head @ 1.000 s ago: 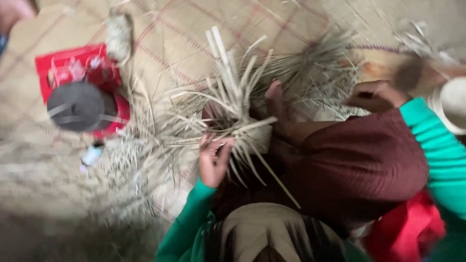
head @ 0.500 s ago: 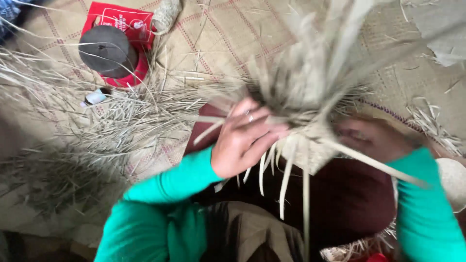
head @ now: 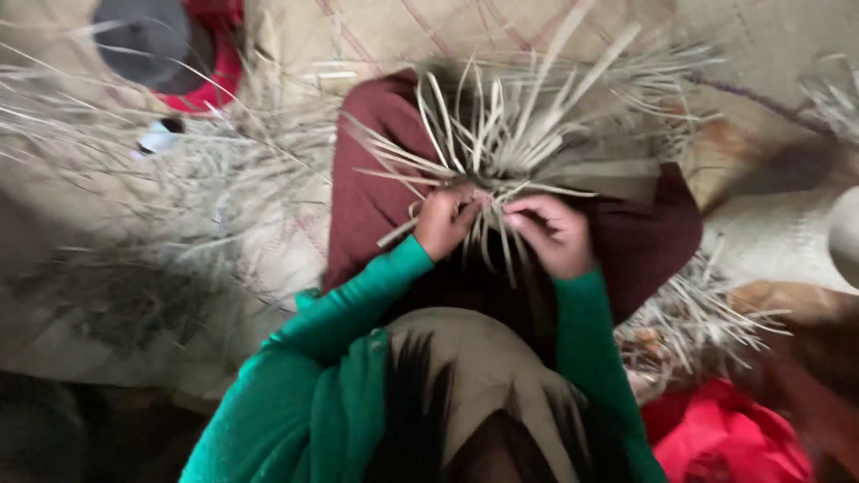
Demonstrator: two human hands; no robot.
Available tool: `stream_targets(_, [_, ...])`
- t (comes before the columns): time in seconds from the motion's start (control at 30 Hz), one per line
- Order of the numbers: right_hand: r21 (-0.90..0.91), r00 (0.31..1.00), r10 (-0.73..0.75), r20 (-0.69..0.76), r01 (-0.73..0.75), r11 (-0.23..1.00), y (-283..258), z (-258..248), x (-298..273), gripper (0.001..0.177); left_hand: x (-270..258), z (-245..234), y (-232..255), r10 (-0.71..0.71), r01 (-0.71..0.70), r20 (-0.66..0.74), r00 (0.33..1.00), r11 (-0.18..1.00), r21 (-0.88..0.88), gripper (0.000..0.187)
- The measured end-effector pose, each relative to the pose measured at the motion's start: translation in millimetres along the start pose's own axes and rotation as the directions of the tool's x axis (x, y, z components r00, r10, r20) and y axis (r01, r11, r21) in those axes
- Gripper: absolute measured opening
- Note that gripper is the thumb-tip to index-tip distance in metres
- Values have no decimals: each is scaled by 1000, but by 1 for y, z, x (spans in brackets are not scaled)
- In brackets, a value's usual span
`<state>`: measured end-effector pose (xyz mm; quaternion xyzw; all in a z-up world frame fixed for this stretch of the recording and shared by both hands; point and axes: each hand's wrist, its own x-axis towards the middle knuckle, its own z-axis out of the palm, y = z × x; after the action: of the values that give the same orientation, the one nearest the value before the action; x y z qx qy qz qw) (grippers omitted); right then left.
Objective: Weaving natural fibers together to create a base for a basket or mat
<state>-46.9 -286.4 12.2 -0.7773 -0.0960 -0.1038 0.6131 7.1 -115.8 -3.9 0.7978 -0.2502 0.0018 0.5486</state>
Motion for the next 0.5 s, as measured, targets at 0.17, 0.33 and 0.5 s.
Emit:
stream_targets(0.17, [-2,998,23,-51,-23,1000,38,29,7,12,1,-3,-12,-108,108,1,994,994,-24,11])
stream_targets(0.33, [72,998,-15,-54,19,997,-1,35,48,19,25,-42,33,166,-154,-81,983,978,143,8])
stream_targets(0.5, [83,971,-210,-113,219,972,-53,62,80,7,27,-96,79,358,-291,-133,924,886,361,7])
